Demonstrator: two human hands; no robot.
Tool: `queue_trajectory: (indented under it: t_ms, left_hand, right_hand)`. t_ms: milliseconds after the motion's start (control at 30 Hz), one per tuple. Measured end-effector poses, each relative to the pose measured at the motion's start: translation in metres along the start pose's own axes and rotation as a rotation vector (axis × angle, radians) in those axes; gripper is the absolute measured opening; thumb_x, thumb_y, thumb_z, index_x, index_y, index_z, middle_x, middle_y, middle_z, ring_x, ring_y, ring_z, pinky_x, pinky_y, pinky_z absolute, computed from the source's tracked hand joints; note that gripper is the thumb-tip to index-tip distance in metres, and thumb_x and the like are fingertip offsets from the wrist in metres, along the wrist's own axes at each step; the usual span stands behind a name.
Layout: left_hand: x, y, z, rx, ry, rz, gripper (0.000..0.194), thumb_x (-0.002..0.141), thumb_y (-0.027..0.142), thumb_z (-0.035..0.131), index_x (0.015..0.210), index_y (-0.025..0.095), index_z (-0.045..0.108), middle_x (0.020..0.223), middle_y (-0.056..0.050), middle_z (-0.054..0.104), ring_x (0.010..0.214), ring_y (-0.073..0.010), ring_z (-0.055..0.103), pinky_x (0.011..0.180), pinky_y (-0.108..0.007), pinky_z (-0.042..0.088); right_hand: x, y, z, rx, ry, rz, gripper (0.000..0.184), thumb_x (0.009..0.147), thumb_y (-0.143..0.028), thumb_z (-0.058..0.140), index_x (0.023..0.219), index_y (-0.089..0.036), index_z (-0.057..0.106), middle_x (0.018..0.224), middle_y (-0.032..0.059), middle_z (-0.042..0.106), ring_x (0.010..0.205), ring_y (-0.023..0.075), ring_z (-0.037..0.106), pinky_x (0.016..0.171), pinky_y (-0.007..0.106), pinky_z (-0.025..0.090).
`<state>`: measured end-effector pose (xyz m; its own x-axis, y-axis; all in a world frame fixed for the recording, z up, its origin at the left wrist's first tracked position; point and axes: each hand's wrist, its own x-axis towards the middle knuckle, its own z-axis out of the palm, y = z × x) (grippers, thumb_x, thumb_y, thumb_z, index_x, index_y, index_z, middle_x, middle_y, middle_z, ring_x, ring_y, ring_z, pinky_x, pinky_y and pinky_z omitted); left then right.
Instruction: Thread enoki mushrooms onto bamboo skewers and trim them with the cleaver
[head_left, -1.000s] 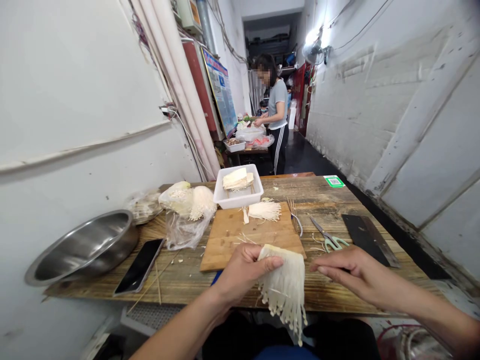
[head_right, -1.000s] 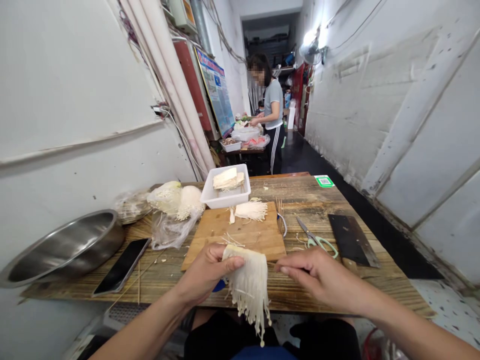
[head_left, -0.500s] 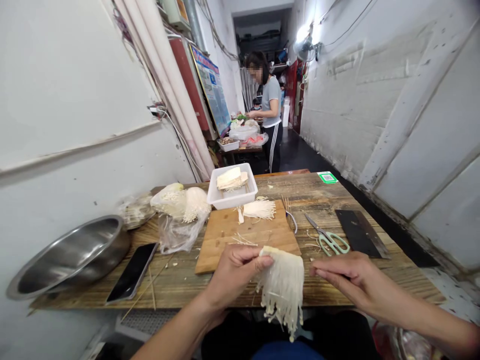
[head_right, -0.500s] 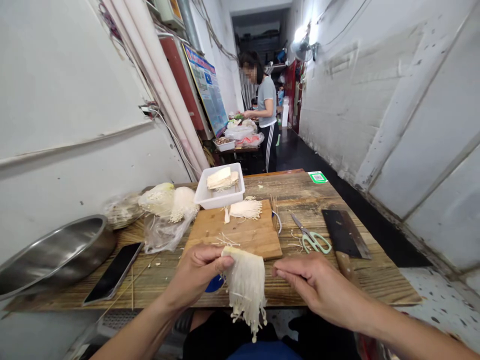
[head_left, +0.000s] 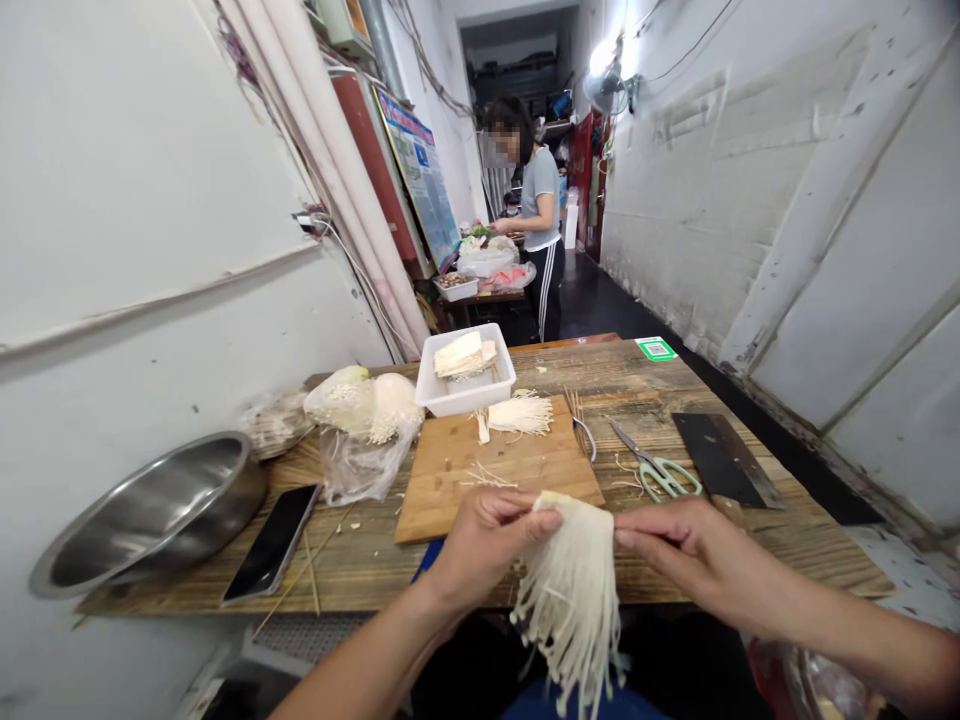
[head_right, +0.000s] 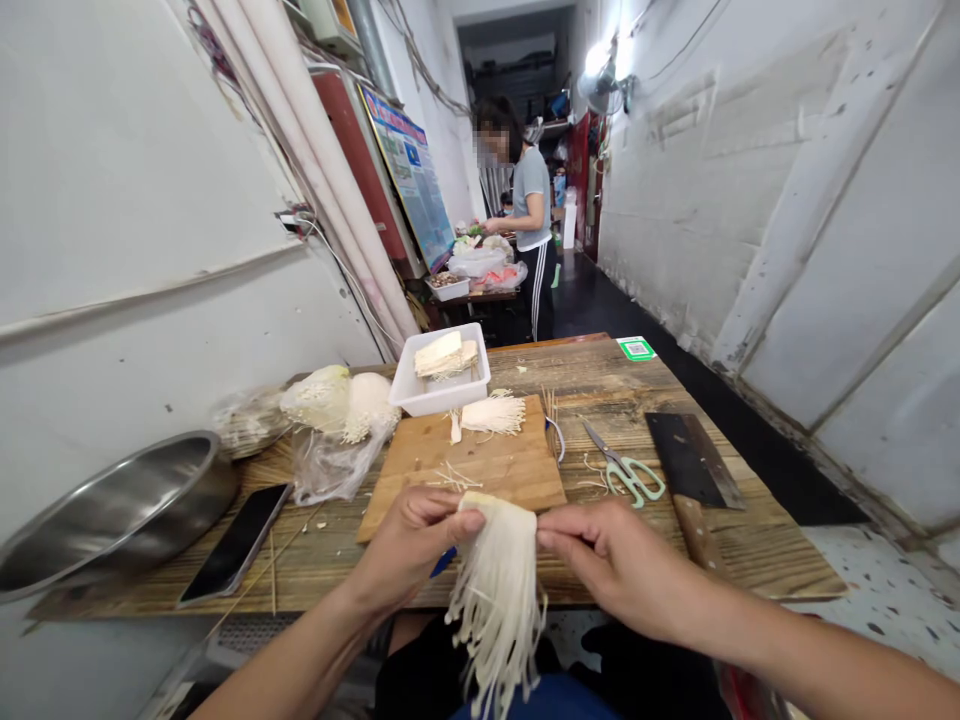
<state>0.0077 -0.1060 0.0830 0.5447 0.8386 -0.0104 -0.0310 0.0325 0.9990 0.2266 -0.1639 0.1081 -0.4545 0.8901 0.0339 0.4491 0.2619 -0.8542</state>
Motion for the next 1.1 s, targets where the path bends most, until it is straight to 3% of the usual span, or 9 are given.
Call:
queue_trajectory:
  t_ms: [133,267,400,600,700,800,900,1033,1100]
  left_hand:
    - [0.011,-0.003,-0.003,-0.013,-0.009,0.001,0.029,0.069,0.039,0.074,0.088,0.017,0.077,0.078,-0.006,0.075,0.066,-0.0155,0.062,0.065,-0.025,0.047]
    - [0.025,-0.010,-0.013,0.010,-0.053,-0.050,0.038,0.061,0.034,0.080,0.095,0.017,0.075,0.083,-0.005,0.074,0.072,-0.0153,0.062,0.068,-0.024,0.046]
    - [0.030,-0.014,-0.016,0.054,-0.010,-0.066,0.028,0.063,0.034,0.079,0.084,0.015,0.077,0.077,-0.005,0.074,0.066,-0.0144,0.061,0.064,-0.024,0.046]
    - [0.032,-0.015,-0.012,-0.088,0.059,-0.080,0.027,0.063,0.034,0.079,0.081,0.013,0.076,0.077,-0.006,0.074,0.065,-0.0149,0.062,0.067,-0.027,0.048]
    - [0.040,-0.014,-0.018,-0.019,0.069,-0.045,0.032,0.064,0.038,0.077,0.085,0.013,0.075,0.087,-0.009,0.074,0.080,-0.0206,0.065,0.076,-0.031,0.049]
    - [0.046,-0.014,-0.028,0.185,0.275,0.139,0.036,0.063,0.037,0.078,0.092,0.017,0.073,0.103,-0.010,0.072,0.105,-0.0245,0.060,0.095,-0.035,0.042]
    - [0.047,-0.018,-0.027,0.205,0.505,0.192,0.042,0.070,0.044,0.072,0.101,0.016,0.070,0.102,-0.011,0.071,0.103,-0.0251,0.061,0.096,-0.038,0.042]
    - [0.051,-0.030,-0.015,-0.150,0.334,0.050,0.049,0.075,0.052,0.065,0.102,0.012,0.067,0.099,-0.012,0.072,0.095,-0.0242,0.065,0.088,-0.037,0.048]
    - [0.058,-0.041,-0.013,-0.309,0.358,0.036,0.045,0.072,0.047,0.070,0.099,0.011,0.066,0.096,-0.010,0.072,0.092,-0.0225,0.066,0.086,-0.035,0.050]
  right_hand:
    - [0.005,0.005,-0.003,-0.221,0.083,-0.003,0.035,0.095,-0.034,0.038,0.074,-0.018,0.061,0.065,-0.0021,0.055,0.062,0.0121,0.050,0.060,0.023,0.039]
    - [0.017,0.013,-0.006,-0.323,0.087,-0.018,0.032,0.094,-0.029,0.038,0.077,-0.017,0.062,0.063,-0.0016,0.054,0.059,0.0115,0.048,0.057,0.022,0.036]
    - [0.031,0.020,-0.004,-0.311,0.051,-0.015,0.022,0.088,-0.031,0.050,0.086,-0.017,0.066,0.061,-0.0031,0.055,0.054,0.0101,0.045,0.050,0.021,0.031]
    - [0.043,0.029,-0.001,-0.219,0.097,-0.066,0.039,0.092,-0.038,0.044,0.073,-0.014,0.069,0.060,-0.0025,0.056,0.058,0.0109,0.051,0.056,0.022,0.037]
    - [0.044,0.034,-0.002,-0.255,0.158,-0.052,0.039,0.092,-0.040,0.045,0.074,-0.016,0.069,0.060,-0.0026,0.057,0.057,0.0115,0.052,0.055,0.022,0.037]
    - [0.046,0.040,0.001,-0.297,0.248,0.008,0.039,0.093,-0.038,0.041,0.078,-0.017,0.069,0.060,-0.0015,0.061,0.057,0.0141,0.055,0.054,0.024,0.038]
    - [0.054,0.047,0.017,-0.314,0.410,0.022,0.033,0.092,-0.026,0.038,0.100,-0.017,0.069,0.085,0.0061,0.072,0.073,0.0196,0.064,0.067,0.030,0.047]
    - [0.076,0.048,0.064,-0.358,0.452,0.038,0.044,0.087,-0.011,0.033,0.124,-0.008,0.057,0.119,0.0175,0.063,0.105,0.0244,0.061,0.092,0.037,0.045]
    - [0.089,0.047,0.090,-0.421,0.405,0.094,0.052,0.085,-0.007,0.030,0.135,-0.001,0.044,0.125,0.0227,0.058,0.112,0.0263,0.057,0.095,0.038,0.043]
